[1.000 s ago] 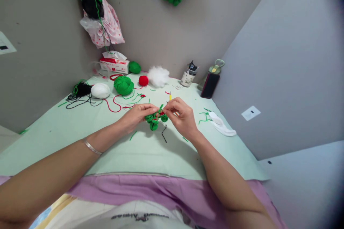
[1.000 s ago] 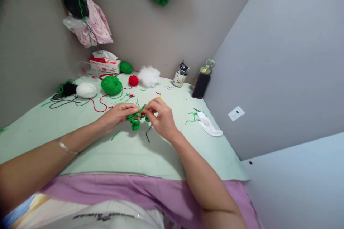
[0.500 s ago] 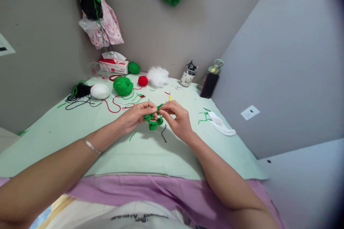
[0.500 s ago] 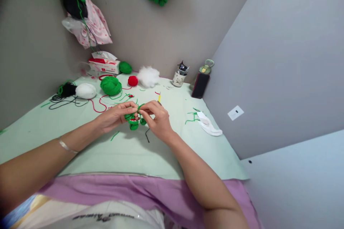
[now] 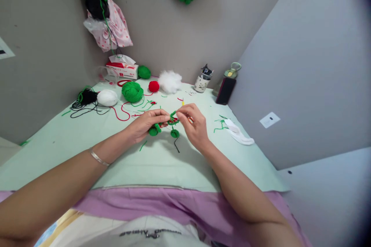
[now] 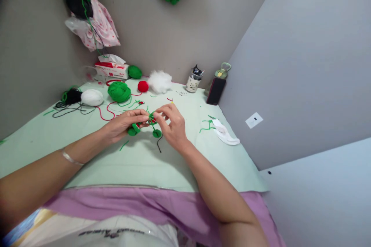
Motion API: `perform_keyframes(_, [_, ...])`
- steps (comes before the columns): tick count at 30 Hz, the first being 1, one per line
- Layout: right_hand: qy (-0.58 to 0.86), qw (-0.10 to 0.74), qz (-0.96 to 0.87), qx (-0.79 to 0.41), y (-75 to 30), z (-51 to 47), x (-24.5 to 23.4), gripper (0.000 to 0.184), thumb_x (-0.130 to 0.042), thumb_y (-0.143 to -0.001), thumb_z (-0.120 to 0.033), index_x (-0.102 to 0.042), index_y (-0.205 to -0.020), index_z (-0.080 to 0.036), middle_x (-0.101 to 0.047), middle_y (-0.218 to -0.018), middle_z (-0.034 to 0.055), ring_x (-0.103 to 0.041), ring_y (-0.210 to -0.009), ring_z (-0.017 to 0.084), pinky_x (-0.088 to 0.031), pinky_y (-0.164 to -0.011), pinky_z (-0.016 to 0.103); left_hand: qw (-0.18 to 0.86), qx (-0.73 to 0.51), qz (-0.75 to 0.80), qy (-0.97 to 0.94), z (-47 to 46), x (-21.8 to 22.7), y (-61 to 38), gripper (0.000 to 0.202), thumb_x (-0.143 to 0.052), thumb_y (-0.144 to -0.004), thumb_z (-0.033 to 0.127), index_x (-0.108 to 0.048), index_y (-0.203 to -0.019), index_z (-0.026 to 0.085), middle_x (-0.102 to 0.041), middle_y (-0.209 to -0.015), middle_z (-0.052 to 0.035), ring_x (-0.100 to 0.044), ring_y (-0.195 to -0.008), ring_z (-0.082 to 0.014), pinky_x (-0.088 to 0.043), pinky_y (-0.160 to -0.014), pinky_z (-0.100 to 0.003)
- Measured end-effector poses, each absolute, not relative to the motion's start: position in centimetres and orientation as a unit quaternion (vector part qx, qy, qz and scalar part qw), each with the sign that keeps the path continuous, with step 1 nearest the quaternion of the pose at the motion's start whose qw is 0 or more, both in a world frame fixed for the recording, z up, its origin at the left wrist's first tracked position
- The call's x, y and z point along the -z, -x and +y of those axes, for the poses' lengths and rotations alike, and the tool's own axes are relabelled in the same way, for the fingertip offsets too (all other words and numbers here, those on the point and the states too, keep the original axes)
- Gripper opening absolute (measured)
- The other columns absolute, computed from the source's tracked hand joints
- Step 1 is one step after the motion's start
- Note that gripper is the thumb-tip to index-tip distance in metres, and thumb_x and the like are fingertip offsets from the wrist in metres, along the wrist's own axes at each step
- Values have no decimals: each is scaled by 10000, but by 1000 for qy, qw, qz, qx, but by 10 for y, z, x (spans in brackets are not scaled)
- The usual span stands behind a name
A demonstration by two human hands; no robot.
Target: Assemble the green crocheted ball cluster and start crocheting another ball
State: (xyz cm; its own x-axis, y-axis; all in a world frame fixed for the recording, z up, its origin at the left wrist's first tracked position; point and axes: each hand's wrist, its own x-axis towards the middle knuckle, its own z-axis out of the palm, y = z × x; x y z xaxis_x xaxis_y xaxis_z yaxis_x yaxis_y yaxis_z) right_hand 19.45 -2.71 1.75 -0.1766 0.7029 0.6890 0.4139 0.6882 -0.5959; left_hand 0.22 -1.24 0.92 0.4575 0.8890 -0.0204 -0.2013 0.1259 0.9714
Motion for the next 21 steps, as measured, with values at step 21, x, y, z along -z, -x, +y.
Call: perform_keyframes(21, [297,358,-757,-459,-209,-16,-24,219,-709,-876,-415,-745,-893,-200,-632,-878,18,-606,-724,120,-516,-678,270,624,-274,358,-637,-9,-10,5,310,-766,-764,470,-708,-658,185,-559,-603,-11,-422,-556,-130,-282,-545,-285])
